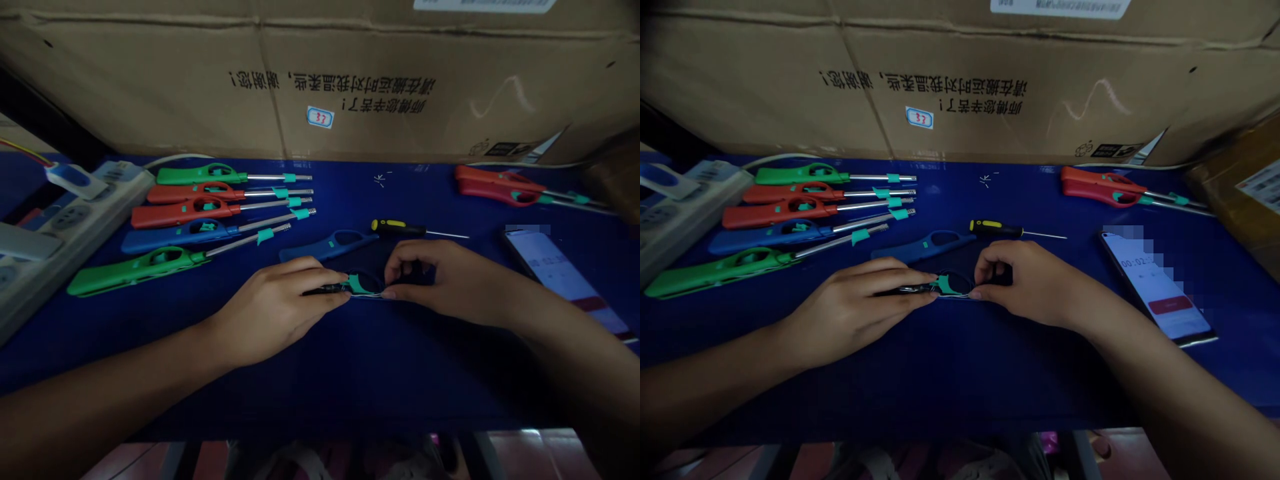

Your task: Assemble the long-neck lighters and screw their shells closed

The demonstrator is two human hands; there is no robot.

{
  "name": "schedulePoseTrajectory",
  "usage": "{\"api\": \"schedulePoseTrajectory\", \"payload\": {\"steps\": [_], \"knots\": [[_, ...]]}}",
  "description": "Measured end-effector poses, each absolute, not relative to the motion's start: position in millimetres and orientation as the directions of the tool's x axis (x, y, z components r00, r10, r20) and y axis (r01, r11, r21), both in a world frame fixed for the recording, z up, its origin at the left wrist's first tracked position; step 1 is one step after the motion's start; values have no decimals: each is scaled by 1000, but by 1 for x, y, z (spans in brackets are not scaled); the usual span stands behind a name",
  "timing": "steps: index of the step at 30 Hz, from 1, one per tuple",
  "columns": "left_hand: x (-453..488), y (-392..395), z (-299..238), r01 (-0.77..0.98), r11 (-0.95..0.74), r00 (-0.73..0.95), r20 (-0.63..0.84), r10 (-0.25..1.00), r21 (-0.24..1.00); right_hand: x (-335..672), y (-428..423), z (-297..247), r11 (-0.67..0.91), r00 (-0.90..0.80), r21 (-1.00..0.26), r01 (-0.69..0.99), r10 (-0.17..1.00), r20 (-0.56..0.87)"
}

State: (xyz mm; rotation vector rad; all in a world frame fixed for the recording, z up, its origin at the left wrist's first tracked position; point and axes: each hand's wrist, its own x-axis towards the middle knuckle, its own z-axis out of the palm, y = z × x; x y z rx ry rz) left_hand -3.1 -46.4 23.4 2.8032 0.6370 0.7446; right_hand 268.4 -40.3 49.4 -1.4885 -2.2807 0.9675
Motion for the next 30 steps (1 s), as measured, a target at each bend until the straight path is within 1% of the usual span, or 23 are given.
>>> {"api": "schedulePoseTrajectory", "payload": {"steps": [5, 7, 9, 11, 12, 13, 15, 17, 19, 21, 26, 28, 30], "knots": [[0, -49, 24, 374, -904, 804, 413, 428, 209, 268, -42, 51, 270, -447, -625, 733, 883, -143], [0, -48, 24, 357, -903, 795, 430, 428, 238, 268, -43, 53, 287, -463, -627, 724, 876, -134], [-2, -44, 26, 353, -883, 740, 486, 466, 310, 268, -43, 55, 297, -464, -650, 699, 880, -97], [-8, -36, 29, 391, -850, 652, 545, 527, 354, 269, -42, 57, 293, -413, -676, 676, 911, -18], [-11, -31, 31, 434, -839, 621, 565, 543, 329, 269, -41, 57, 299, -372, -676, 673, 927, 41], [-15, -25, 32, 494, -824, 616, 556, 558, 278, 270, -40, 57, 319, -334, -660, 680, 936, 109], [-23, -13, 34, 595, -775, 631, 473, 615, 214, 272, -38, 55, 398, -314, -576, 714, 917, 244], [-29, -4, 34, 603, -766, 667, 387, 637, 223, 274, -36, 52, 471, -352, -483, 738, 879, 321], [-34, 2, 32, 589, -761, 680, 342, 648, 271, 276, -34, 49, 506, -390, -442, 741, 859, 331], [-37, 4, 31, 577, -768, 703, 308, 641, 280, 276, -34, 48, 513, -406, -438, 738, 856, 319], [-41, 2, 31, 606, -779, 744, 231, 627, 162, 274, -35, 48, 553, -463, -430, 714, 833, 303], [-41, 0, 32, 617, -779, 748, 226, 624, 111, 273, -36, 46, 556, -480, -420, 717, 831, 281], [-40, -1, 34, 618, -782, 752, 228, 619, 86, 272, -36, 43, 563, -497, -407, 720, 827, 264]]}}
